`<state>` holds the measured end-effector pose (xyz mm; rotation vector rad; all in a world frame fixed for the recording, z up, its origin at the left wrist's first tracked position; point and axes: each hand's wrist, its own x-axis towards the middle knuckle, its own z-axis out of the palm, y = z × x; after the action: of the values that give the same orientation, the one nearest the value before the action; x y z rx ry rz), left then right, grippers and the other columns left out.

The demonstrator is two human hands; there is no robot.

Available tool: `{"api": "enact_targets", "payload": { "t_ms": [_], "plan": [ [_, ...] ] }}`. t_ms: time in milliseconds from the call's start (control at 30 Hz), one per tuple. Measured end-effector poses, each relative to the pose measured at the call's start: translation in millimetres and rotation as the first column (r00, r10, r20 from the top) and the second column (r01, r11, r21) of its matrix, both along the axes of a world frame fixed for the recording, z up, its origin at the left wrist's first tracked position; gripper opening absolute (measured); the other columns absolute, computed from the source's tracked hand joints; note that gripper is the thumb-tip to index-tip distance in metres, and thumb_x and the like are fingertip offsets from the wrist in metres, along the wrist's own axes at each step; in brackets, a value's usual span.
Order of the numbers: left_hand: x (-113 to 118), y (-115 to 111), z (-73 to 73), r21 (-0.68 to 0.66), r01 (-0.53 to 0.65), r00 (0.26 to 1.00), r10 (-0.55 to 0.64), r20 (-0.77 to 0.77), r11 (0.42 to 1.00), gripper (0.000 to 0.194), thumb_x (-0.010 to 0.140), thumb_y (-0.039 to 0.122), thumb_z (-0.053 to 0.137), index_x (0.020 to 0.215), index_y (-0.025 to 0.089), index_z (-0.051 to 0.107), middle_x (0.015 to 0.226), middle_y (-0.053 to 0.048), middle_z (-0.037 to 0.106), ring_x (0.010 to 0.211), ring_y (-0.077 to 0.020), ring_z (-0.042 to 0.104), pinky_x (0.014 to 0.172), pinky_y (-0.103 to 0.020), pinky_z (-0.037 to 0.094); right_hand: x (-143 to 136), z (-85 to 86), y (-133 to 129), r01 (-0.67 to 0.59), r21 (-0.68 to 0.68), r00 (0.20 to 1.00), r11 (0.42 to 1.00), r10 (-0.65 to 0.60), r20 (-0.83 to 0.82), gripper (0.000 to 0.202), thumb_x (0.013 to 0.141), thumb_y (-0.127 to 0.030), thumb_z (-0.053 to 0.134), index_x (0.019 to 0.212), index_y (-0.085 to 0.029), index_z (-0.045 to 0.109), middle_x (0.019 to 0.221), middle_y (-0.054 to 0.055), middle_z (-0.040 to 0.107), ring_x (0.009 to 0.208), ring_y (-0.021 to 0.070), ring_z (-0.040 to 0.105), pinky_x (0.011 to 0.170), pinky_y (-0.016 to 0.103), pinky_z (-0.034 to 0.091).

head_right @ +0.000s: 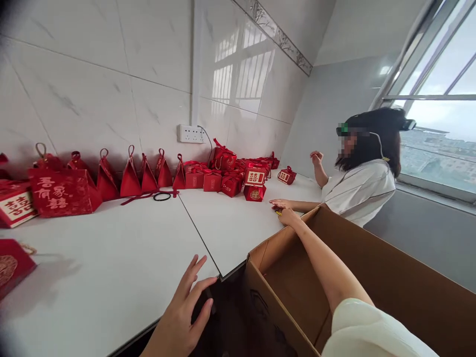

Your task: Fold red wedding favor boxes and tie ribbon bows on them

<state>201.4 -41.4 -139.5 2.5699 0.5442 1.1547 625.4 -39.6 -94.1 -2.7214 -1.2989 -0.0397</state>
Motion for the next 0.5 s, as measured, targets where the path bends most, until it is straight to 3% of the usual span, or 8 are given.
{"api": "enact_targets", "payload": {
  "t_ms": [167, 300, 400, 500],
  "plan": [
    [-12.3, -1.7, 0.7, -0.088, -0.008, 1.000, 0.007, -0.010, 0.996, 0.033, 0.086, 0.011, 0.045, 0.115, 0.024, 0.054, 0.143, -0.007, 0.043, 0.137, -0.0255, 0.033, 0.094, -0.037, 0.054, -14.2, 2.3, 5.0, -0.044, -0.020, 0.999, 0.999, 0.044, 0.027, 0.028, 0.090, -0.030, 0.056, 0.113, -0.014, 0.057, 0.113, 0.008, 0.059, 0.096, 0.0189, 0.060, 0.082, 0.039, 0.052],
    [-16.0, -5.2, 2.2, -0.172, 0.012, 1.000, -0.009, 0.019, 0.985, 0.028, 0.086, 0.013, 0.046, 0.109, 0.024, 0.057, 0.140, -0.008, 0.046, 0.136, -0.0263, 0.036, 0.092, -0.038, 0.055, -48.5, 11.5, 10.4, -0.151, 0.034, 0.988, 0.988, 0.150, 0.040, 0.021, 0.090, -0.029, 0.057, 0.104, -0.013, 0.060, 0.103, 0.006, 0.062, 0.089, 0.0166, 0.061, 0.078, 0.036, 0.053],
    [-18.8, -5.2, 9.3, -0.298, 0.025, 0.997, -0.004, 0.071, 0.954, 0.025, 0.087, 0.016, 0.046, 0.107, 0.025, 0.059, 0.135, -0.008, 0.050, 0.130, -0.0258, 0.045, 0.091, -0.039, 0.055, -99.6, 24.9, 18.6, -0.326, 0.135, 0.945, 0.936, 0.319, 0.071, 0.012, 0.083, -0.019, 0.061, 0.093, -0.012, 0.061, 0.093, 0.008, 0.064, 0.086, 0.0188, 0.062, 0.079, 0.037, 0.051],
    [-24.6, -2.8, 23.6, -0.514, 0.025, 0.983, 0.072, 0.168, 0.857, 0.022, 0.089, 0.026, 0.047, 0.108, 0.023, 0.057, 0.121, -0.010, 0.058, 0.111, -0.0235, 0.058, 0.082, -0.037, 0.056, -174.5, 43.6, 17.8, -0.559, 0.240, 0.827, 0.794, 0.556, 0.086, 0.020, 0.078, -0.016, 0.060, 0.098, -0.016, 0.059, 0.098, 0.008, 0.064, 0.089, 0.0191, 0.062, 0.082, 0.034, 0.051]
  ]
}}
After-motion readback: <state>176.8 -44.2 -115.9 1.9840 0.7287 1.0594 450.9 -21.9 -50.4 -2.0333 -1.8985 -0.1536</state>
